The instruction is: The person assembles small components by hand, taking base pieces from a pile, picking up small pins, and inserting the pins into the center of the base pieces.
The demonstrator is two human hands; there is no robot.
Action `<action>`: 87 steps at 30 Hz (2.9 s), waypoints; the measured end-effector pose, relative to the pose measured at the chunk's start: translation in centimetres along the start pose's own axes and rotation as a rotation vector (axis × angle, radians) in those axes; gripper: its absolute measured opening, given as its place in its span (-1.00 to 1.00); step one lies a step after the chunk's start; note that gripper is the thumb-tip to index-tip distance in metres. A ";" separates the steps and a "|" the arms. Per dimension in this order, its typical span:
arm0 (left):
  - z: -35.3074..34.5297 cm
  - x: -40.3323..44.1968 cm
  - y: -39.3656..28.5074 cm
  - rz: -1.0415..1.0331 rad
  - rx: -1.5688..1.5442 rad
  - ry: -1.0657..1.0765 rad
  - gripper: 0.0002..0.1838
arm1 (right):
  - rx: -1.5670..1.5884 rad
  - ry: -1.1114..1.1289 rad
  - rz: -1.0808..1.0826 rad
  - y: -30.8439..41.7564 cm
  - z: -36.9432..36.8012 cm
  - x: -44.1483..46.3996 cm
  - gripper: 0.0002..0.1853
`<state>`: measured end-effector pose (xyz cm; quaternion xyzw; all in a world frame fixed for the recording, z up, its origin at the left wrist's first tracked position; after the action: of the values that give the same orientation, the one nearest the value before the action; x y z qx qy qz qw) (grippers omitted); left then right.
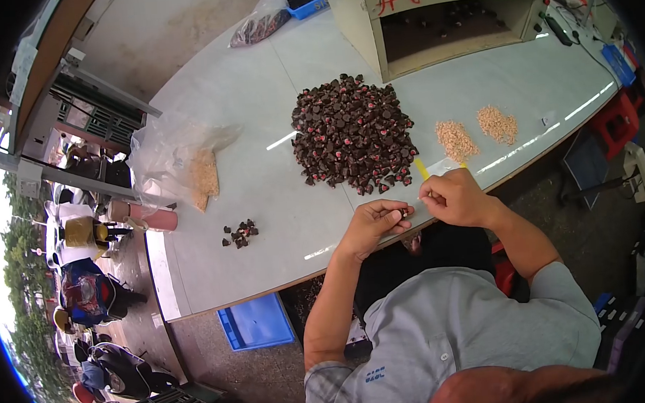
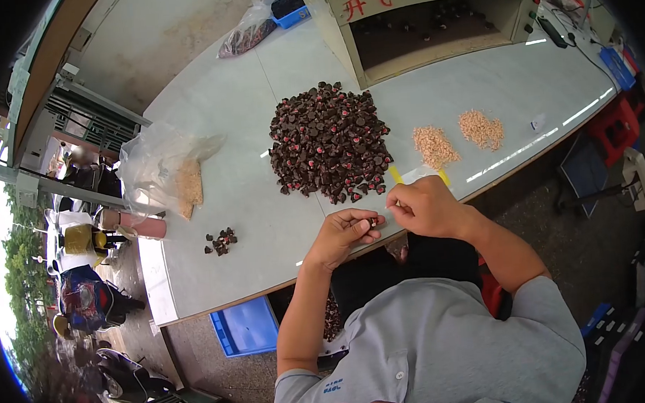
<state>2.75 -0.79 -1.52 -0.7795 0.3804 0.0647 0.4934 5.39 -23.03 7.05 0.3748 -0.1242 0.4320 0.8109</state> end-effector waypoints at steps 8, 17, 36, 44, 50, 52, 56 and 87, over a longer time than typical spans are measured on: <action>-0.1 -0.1 0.1 -0.009 -0.006 -0.021 -0.72 | 0.018 -0.032 0.075 0.7 -2.9 0.2 -0.87; 0.1 0.1 0.3 -0.015 0.008 -0.009 -0.73 | -0.014 -0.034 0.125 0.8 -3.7 0.3 -0.87; 0.5 -0.1 0.5 -0.047 -0.078 -0.018 -0.74 | 0.620 -0.051 -0.384 -1.4 -5.2 -0.5 -0.77; 1.4 -1.3 -0.2 -0.108 -0.067 -0.086 -0.72 | 0.393 -0.543 -0.324 -3.1 -1.7 -4.2 -0.88; 6.9 -7.4 -3.1 -0.305 0.378 -0.748 -0.70 | 0.130 -0.522 -0.127 -4.9 -2.6 -6.8 -0.87; 8.3 -9.7 -4.4 -0.364 0.739 -1.157 -0.70 | 0.111 -0.516 -0.114 -5.3 -2.6 -7.0 -0.86; 12.6 -13.5 -4.9 -0.503 1.476 -1.609 -0.67 | 0.107 -0.512 -0.100 -5.4 -2.3 -6.7 -0.87; 8.1 -5.9 -5.8 -0.475 1.267 -1.198 -0.75 | 0.114 -0.578 -0.243 -5.7 -0.1 -8.3 -0.92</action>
<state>4.68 10.28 1.34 -0.2555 -0.1469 0.1348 0.9460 5.02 -29.97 -0.22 0.5392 -0.2795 0.2139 0.7652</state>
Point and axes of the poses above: each hand's wrist, its own x-axis towards the middle knuckle, its own z-axis out of the back of the hand, y = z × x, the point moved 3 cm from there along x, towards the middle knuckle, and after that the axes turned 10 degrees about z, right-handed, at the moved point
